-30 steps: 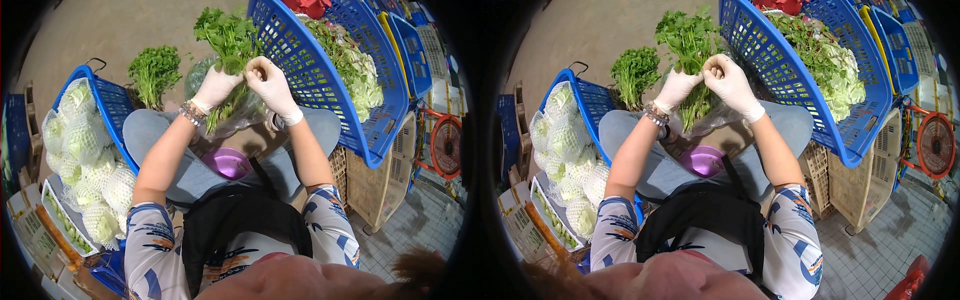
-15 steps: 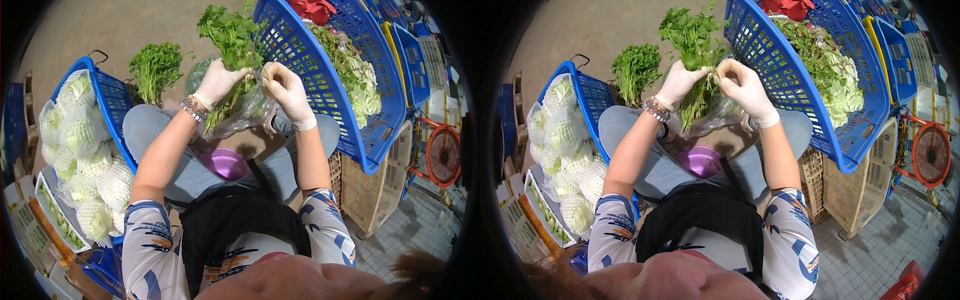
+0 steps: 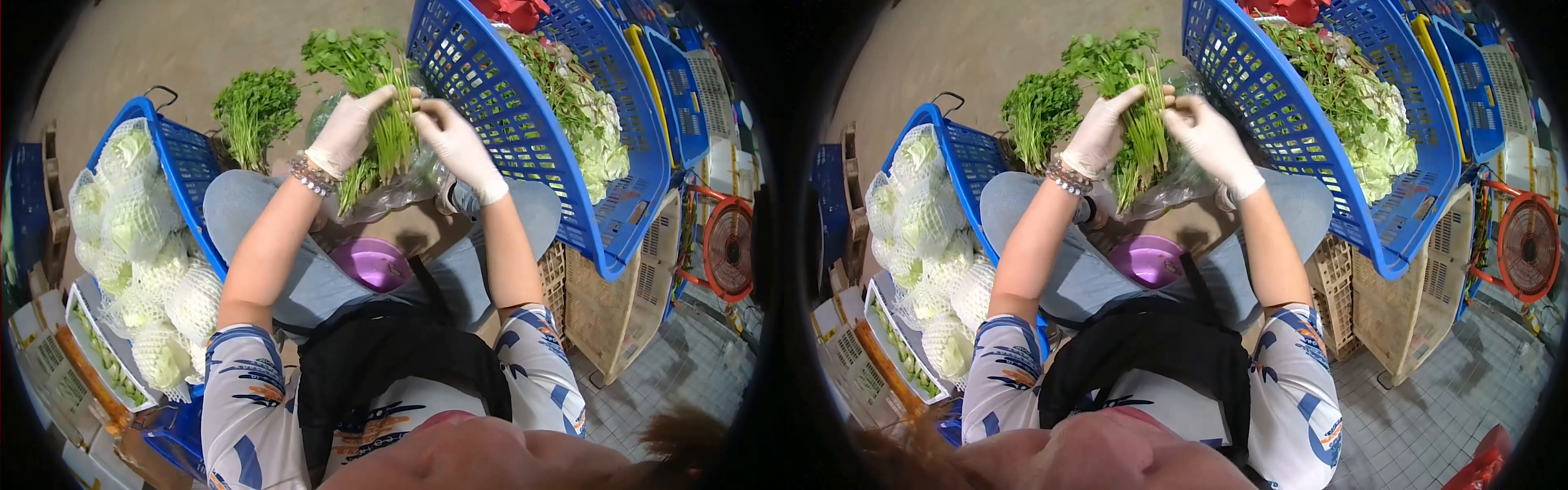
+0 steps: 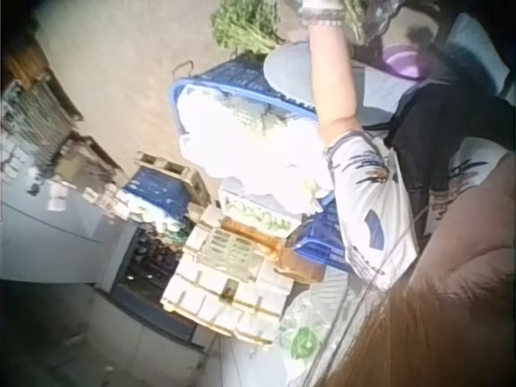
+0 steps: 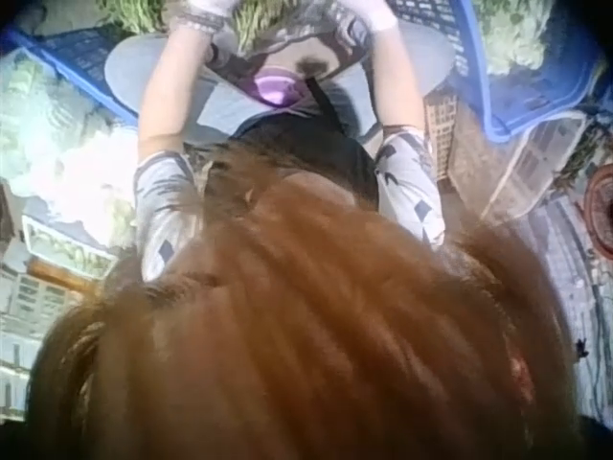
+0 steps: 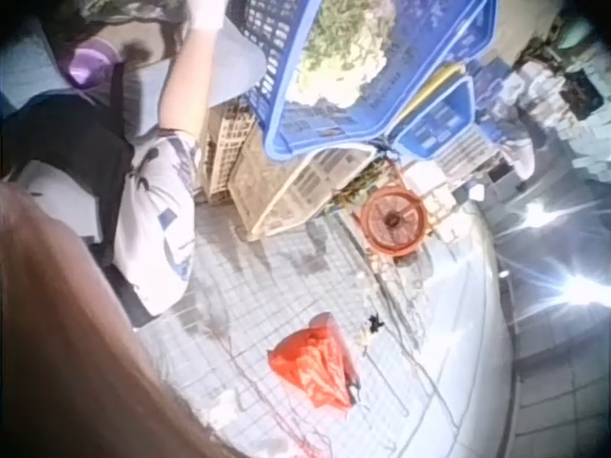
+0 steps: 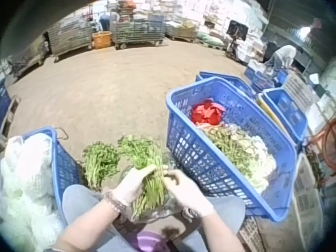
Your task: Sorting and cleaning bunches of cilantro and leafy greens into bags.
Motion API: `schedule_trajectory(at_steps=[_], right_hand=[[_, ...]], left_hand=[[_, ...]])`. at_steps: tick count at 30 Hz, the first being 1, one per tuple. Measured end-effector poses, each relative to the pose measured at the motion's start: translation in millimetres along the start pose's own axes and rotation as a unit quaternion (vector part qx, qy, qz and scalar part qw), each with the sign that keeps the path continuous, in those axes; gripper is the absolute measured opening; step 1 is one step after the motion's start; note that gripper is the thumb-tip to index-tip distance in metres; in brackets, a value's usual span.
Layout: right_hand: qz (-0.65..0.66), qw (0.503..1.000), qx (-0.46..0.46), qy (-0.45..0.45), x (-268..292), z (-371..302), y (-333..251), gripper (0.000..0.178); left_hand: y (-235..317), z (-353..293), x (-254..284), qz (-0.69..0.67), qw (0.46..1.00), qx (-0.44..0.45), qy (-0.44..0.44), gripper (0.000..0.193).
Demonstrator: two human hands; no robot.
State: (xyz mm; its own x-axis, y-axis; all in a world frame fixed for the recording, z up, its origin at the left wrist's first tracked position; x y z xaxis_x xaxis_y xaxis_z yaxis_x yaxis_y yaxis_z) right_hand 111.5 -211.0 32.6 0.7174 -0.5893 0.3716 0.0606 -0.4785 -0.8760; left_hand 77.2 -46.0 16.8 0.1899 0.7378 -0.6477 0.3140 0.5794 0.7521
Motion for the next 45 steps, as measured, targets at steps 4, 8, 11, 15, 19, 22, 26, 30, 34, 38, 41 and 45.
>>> schedule_trajectory(at_steps=[4, 8, 11, 15, 19, 22, 26, 30, 34, 38, 41, 45], right_hand=[[-0.045, 0.995, -0.012, -0.084, -17.2, 4.5, -6.2, 0.045], [-0.004, 0.996, -0.01, -0.09, -16.8, 7.0, 1.6, 0.044], [0.005, 0.989, 0.029, -0.145, -25.8, 3.9, -3.1, 0.05], [0.004, 0.985, 0.024, -0.172, -22.1, 3.2, -0.4, 0.051], [0.054, 0.983, 0.04, -0.172, -11.0, -0.9, -8.4, 0.055], [0.082, 0.979, 0.047, -0.18, -8.2, -3.8, -13.7, 0.055], [0.067, 0.982, 0.035, -0.175, -14.4, 0.9, -3.4, 0.052], [0.05, 0.986, 0.0, -0.161, -24.9, 6.2, 2.0, 0.048], [0.006, 0.984, 0.04, -0.172, -40.8, 9.1, -4.0, 0.046], [0.154, 0.964, 0.045, -0.213, -49.4, 5.3, -3.5, 0.045], [0.245, 0.95, 0.018, -0.192, -52.3, 4.8, 0.6, 0.044], [0.327, 0.934, 0.028, -0.144, -43.7, 5.4, 1.9, 0.043]], left_hand=[[2.8, 0.9, -0.2, -0.085, 0.995, -0.024, -0.043, 0.044], [7.6, -1.6, 0.9, -0.159, 0.986, -0.056, -0.02, 0.045], [9.3, -4.8, 3.3, -0.17, 0.982, -0.064, -0.039, 0.046], [11.5, -4.2, 7.2, -0.205, 0.975, -0.08, -0.028, 0.044], [17.8, -5.0, 13.9, -0.245, 0.966, -0.087, 0.002, 0.043], [19.7, -5.6, 17.0, -0.268, 0.959, -0.09, -0.002, 0.046], [15.8, -3.9, 19.3, -0.275, 0.957, -0.094, -0.002, 0.048], [13.3, -1.8, 13.3, -0.288, 0.954, -0.08, 0.02, 0.048], [10.0, -0.8, 12.4, -0.28, 0.956, -0.082, -0.005, 0.05], [14.0, -0.9, 9.1, -0.259, 0.962, -0.084, -0.021, 0.05], [16.9, -1.3, 8.7, -0.231, 0.967, -0.1, -0.033, 0.05], [19.1, -3.6, 16.4, -0.078, 0.995, -0.06, 0.021, 0.045]])
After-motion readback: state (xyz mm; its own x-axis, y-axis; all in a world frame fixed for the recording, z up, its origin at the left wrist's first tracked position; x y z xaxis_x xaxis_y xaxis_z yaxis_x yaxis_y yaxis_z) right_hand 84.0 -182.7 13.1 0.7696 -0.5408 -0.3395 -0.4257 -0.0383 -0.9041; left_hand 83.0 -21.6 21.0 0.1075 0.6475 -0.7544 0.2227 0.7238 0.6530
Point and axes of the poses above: each hand's wrist, its own z-axis towards the middle knuckle, its own x-axis out of the back of the hand, y = z × x, the point moved 4 cm from there along z, towards the middle knuckle, and after that the axes turned 15 degrees about -y, right-handed, at the moved point
